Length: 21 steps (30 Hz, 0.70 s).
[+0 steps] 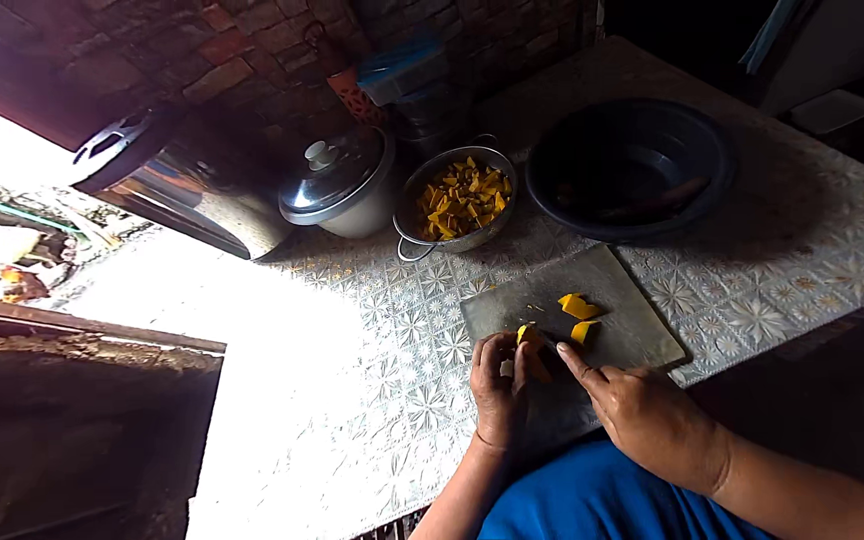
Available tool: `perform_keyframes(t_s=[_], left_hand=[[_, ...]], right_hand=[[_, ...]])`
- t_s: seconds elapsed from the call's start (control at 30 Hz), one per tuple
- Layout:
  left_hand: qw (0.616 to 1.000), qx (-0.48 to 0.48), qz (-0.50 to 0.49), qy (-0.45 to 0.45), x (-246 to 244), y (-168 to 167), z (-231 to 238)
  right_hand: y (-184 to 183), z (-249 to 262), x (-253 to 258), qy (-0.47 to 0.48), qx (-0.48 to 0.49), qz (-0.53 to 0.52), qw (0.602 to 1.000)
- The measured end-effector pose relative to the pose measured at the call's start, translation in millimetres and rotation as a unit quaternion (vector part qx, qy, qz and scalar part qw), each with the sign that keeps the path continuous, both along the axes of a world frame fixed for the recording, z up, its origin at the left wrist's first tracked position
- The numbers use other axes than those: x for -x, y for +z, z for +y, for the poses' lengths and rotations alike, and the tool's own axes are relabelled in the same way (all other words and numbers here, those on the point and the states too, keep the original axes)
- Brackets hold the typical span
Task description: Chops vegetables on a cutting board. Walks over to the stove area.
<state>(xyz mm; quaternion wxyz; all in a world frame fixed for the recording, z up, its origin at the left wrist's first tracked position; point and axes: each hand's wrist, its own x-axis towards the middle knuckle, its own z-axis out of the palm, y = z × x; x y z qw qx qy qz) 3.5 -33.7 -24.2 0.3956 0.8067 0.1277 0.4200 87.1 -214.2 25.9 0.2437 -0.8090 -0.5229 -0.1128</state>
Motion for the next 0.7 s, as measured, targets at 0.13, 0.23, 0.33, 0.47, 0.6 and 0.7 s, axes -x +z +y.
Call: perform_keyframes(t_s=[0.13,0.23,0.33,0.47,0.6,0.7], left_hand=[[1.0,-0.006,-0.004,0.001,1,0,0],[1.0,-0.001,-0.009,-0.003,0,-1,1],[1.0,0.002,-0.01,-0.007,0,1,1],[1.0,-0.006,-0.011,-0.009,0,2,2],[1.0,-0.021,-0.011,0.001,1,1,-1],[1.0,-0.029,-0.007,0.006,-1,2,0]], right_hand=[[3,1,1,0.008,0.034,-0.004,0.999],[10,2,2,0.011,0.063,-0.001,0.998],[16,4,1,0.017,0.098,0.007,0.995],[17,10,2,0.021,0.124,0.014,0.992],[21,16,0,0.043,0.24,0.115,0.963],[10,20,-3,0.056,0.267,0.149,0.951]])
